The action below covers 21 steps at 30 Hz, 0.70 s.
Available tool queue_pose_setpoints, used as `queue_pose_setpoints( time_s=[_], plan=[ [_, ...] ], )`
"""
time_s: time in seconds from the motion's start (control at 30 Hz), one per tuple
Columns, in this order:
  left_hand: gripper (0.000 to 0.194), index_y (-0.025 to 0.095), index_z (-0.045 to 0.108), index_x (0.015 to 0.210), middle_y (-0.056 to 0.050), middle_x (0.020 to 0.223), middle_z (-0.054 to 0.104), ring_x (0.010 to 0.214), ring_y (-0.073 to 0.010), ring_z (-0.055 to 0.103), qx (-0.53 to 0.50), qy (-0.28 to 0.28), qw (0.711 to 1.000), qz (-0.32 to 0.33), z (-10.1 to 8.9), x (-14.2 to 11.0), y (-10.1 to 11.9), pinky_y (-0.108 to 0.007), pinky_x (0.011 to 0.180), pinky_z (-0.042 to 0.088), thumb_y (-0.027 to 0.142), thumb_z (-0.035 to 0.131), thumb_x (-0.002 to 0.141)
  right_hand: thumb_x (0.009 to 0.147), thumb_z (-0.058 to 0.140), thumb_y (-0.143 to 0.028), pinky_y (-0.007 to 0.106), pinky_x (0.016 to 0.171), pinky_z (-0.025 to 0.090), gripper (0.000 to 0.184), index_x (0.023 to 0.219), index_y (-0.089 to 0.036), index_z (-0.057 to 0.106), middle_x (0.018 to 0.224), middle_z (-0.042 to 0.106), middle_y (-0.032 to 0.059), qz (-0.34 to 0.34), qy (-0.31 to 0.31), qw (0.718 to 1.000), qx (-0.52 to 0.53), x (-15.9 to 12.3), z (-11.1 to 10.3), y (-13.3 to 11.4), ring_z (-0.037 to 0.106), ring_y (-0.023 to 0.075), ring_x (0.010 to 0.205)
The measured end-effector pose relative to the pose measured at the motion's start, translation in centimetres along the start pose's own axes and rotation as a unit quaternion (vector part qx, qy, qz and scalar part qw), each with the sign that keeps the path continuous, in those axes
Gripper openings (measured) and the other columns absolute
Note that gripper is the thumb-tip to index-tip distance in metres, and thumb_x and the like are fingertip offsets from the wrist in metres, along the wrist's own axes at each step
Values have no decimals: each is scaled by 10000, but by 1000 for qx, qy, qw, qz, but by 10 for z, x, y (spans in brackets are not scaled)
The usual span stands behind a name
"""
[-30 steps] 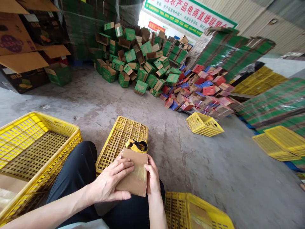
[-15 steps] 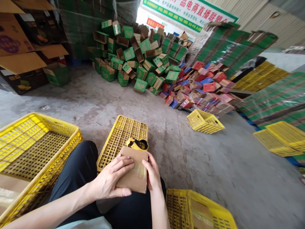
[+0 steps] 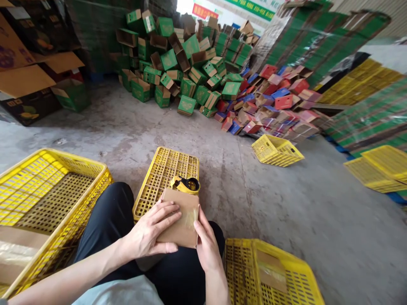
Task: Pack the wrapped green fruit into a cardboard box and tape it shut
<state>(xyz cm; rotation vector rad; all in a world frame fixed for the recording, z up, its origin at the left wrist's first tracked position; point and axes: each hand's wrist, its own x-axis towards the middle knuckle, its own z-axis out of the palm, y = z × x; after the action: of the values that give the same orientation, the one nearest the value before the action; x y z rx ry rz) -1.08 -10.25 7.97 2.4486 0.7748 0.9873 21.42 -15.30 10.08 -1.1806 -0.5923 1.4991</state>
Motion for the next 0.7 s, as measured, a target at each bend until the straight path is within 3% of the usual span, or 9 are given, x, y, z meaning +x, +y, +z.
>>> queue_pose_setpoints(
  time_s=[0.13,0.3,0.5,0.7],
  plan=[
    [837,215,404,1598,-178,1545,523,1460,-379,453,4,-4,1000,-1,2,-3,1,-589,1228,360,690,612,942,864,786,-402,507,1261,329,620,1455,-368,601,1605,487,-25,-19,-3,1000,20,-14,2,4,368,285,1543],
    [845,224,371,1614,-177,1548,519,1460,-378,455,-4,-3,1000,0,2,-4,2,-598,1226,361,683,611,946,789,773,-325,535,1235,366,649,1425,-349,643,1547,562,1,-27,1,999,30,-17,9,2,426,328,1506],
    [852,214,377,1611,-178,1534,532,1463,-376,452,-13,0,1000,-2,0,-2,1,-591,1229,364,684,616,942,821,782,-369,506,1245,355,574,1383,-304,685,1526,587,14,-58,87,995,3,-11,18,9,463,320,1481],
    [846,215,392,1601,-176,1537,527,1459,-378,456,-9,-1,1000,-4,3,-4,3,-613,1238,337,676,637,934,812,765,-300,530,1220,393,588,1392,-331,676,1503,611,12,-51,32,997,43,-20,18,6,489,332,1461]
  ],
)
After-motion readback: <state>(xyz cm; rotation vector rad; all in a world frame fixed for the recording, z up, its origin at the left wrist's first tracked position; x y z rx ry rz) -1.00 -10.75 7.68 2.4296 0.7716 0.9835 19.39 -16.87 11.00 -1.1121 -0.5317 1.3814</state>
